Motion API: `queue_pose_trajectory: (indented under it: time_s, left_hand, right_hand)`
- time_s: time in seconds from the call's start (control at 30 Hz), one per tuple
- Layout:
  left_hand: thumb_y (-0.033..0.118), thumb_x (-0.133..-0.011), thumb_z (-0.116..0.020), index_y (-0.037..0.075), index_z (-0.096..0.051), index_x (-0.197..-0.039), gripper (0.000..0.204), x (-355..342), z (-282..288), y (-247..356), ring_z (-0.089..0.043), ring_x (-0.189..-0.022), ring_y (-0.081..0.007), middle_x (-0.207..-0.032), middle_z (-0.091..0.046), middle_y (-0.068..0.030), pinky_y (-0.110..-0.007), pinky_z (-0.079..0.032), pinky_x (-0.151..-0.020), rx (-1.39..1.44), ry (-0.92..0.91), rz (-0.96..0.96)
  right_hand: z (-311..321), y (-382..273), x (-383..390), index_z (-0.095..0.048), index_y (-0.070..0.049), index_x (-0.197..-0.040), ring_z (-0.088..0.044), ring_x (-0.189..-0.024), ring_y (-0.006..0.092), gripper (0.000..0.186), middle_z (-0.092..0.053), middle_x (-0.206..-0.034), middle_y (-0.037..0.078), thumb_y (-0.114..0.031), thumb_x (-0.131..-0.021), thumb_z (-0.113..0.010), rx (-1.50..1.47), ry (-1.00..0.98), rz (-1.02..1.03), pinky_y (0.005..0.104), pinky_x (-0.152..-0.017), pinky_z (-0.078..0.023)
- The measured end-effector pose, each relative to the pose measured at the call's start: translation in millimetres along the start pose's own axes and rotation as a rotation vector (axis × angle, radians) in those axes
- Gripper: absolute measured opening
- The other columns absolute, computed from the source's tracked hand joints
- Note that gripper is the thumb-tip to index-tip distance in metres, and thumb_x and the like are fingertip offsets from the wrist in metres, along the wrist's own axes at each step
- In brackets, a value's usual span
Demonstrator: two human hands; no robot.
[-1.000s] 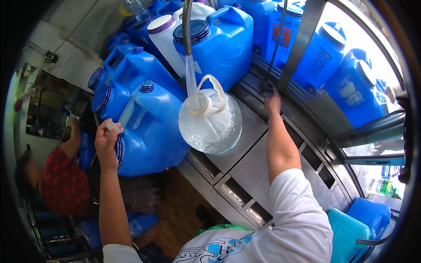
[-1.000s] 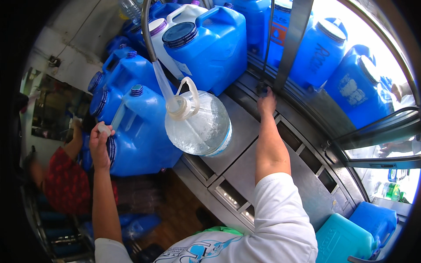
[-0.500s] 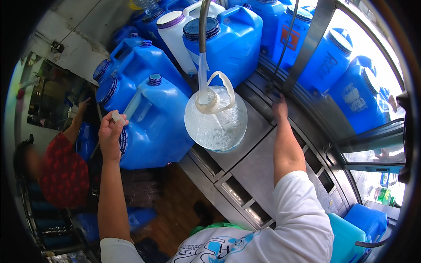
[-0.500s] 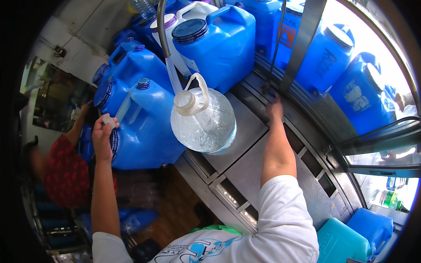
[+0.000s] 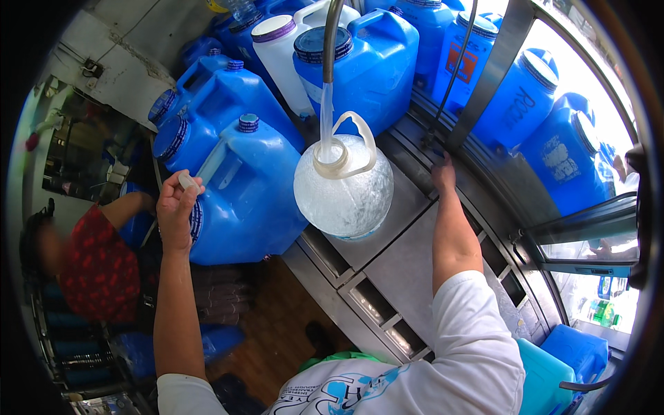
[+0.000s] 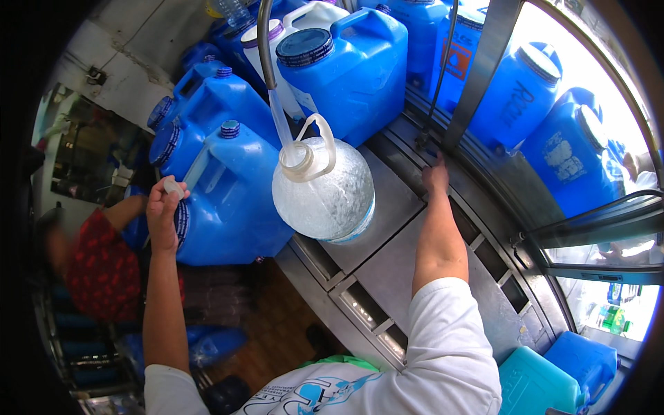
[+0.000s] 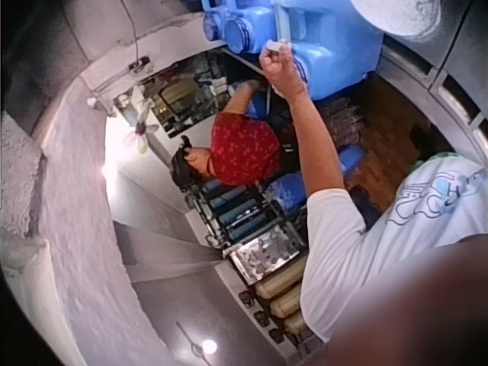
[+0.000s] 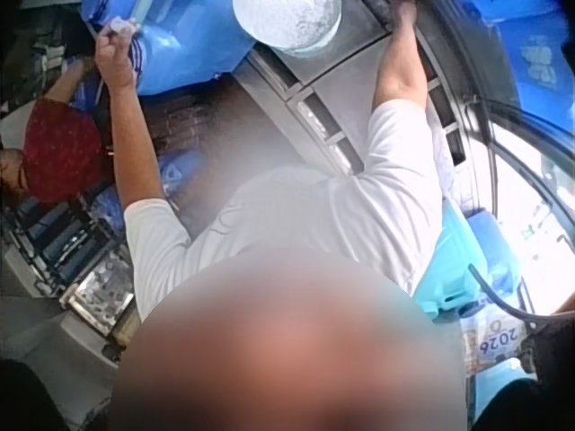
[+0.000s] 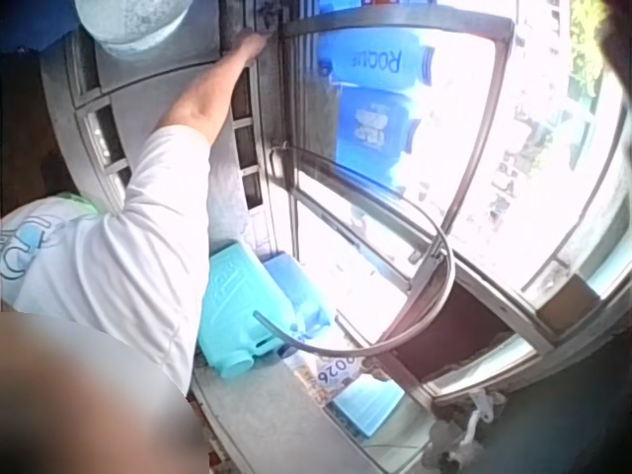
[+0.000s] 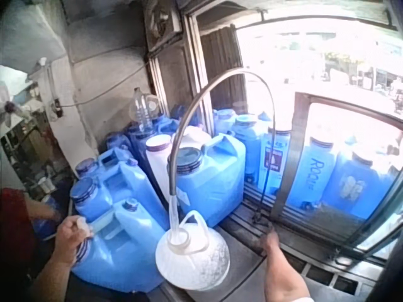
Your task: The person fills several large blue plastic water containers and smaller bottles from a tap at a service counter. They place containers under the spout, open and close caps, and hand filled containers to customers. The person also uses a handheld device to treat the water in one container.
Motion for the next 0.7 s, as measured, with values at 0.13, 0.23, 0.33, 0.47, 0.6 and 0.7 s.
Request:
queue_pose_trajectory:
  time_s: [0.13,0.23,0.33,0.47,0.6,0.7]
  left_hand:
    - [0.014,-0.088,-0.066,-0.003,-0.050,-0.122,0.041,1,1,-1,-0.060,-0.098,-0.0154,-0.107,-0.062,-0.0116,-0.031,-0.049,-0.092,0.006,0.002,0.004]
    - [0.014,-0.087,-0.067,-0.003,-0.050,-0.121,0.041,1,1,-2,-0.060,-0.098,-0.0153,-0.107,-0.062,-0.0116,-0.031,-0.049,-0.092,0.015,0.004,0.006]
    - [0.015,-0.087,-0.067,-0.003,-0.050,-0.121,0.041,-1,-2,-2,-0.060,-0.098,-0.0152,-0.107,-0.062,-0.0115,-0.031,-0.049,-0.092,0.026,-0.004,0.012]
    - [0.015,-0.087,-0.067,-0.002,-0.050,-0.121,0.041,0,1,-2,-0.060,-0.098,-0.0151,-0.106,-0.062,-0.0113,-0.031,-0.049,-0.092,0.019,0.000,0.006]
    - [0.015,-0.087,-0.067,-0.002,-0.050,-0.120,0.041,1,0,-2,-0.060,-0.098,-0.0151,-0.106,-0.062,-0.0113,-0.031,-0.049,-0.092,0.012,-0.005,0.007]
    - [0.016,-0.087,-0.067,-0.002,-0.051,-0.120,0.041,0,-1,-1,-0.060,-0.098,-0.0151,-0.106,-0.062,-0.0113,-0.030,-0.049,-0.092,0.008,-0.009,0.006]
  right_hand:
    - [2,-7,5,-0.033,-0.008,-0.144,-0.052,-0.120,0.0386,0.071,-0.053,-0.130,0.025,-0.015,-0.078,-0.059,0.021,-0.021,0.003,0.0392,-0.101,-0.042]
    - [3,-8,6,-0.033,-0.008,-0.144,-0.052,-0.119,0.0385,0.071,-0.053,-0.130,0.025,-0.016,-0.078,-0.059,0.029,-0.009,0.018,0.0396,-0.100,-0.042]
    - [3,2,0,-0.033,-0.009,-0.144,-0.053,-0.118,0.0384,0.071,-0.054,-0.129,0.025,-0.016,-0.079,-0.060,0.037,-0.005,0.002,0.0402,-0.099,-0.043]
    - [-2,3,2,-0.031,-0.014,-0.146,-0.051,-0.120,0.0397,0.074,-0.052,-0.131,0.026,-0.015,-0.078,-0.059,0.006,-0.074,-0.051,0.0425,-0.101,-0.042]
    - [0,3,4,-0.031,-0.014,-0.146,-0.051,-0.120,0.0398,0.073,-0.051,-0.131,0.027,-0.015,-0.079,-0.059,0.011,-0.067,-0.051,0.0427,-0.101,-0.042]
    - [1,4,5,-0.032,-0.014,-0.146,-0.051,-0.120,0.0399,0.072,-0.051,-0.130,0.027,-0.015,-0.079,-0.059,-0.001,-0.069,-0.059,0.0426,-0.101,-0.042]
Point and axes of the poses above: each hand's wrist, its own x-axis away from the middle knuckle, its own z-axis out of the back of the hand, y = z × x, the point moved 9 cm from there along -x, towards the middle knuckle
